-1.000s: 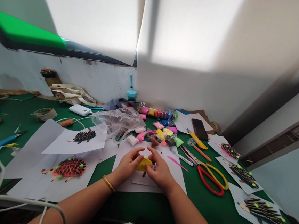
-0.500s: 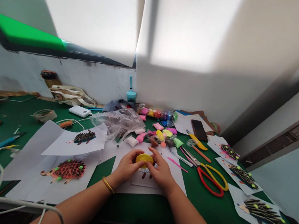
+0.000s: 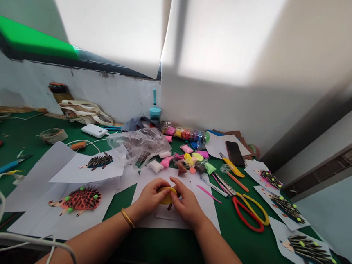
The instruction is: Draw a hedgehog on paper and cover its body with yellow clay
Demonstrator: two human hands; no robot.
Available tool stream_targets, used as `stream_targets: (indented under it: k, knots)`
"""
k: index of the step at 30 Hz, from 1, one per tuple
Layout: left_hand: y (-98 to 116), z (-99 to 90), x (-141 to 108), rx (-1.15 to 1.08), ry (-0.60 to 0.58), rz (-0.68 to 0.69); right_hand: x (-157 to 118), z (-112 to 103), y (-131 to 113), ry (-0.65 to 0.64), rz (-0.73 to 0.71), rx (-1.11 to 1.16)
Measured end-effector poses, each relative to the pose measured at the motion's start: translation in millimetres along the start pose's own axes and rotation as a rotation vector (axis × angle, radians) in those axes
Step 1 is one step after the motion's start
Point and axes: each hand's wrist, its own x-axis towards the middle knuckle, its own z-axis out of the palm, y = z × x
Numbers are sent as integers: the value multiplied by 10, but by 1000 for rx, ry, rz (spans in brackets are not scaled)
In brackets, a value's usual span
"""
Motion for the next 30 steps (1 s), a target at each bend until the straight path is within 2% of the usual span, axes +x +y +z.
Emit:
stream_targets:
  k: [6, 11, 17, 22, 30]
  knots:
    - [35, 7, 2, -149, 32, -21, 14, -1, 7, 76, -42, -99]
    - [44, 14, 9, -309, -13, -100, 14, -37, 113, 190, -41, -21]
    - [78, 0, 12, -283, -12, -105, 17, -5, 133, 185, -12, 116]
    - [83, -1, 7, -266, -13, -90, 28, -34, 101, 209, 14, 53]
    - [58, -28, 29, -294, 52, -126, 4, -37, 102, 210, 54, 42]
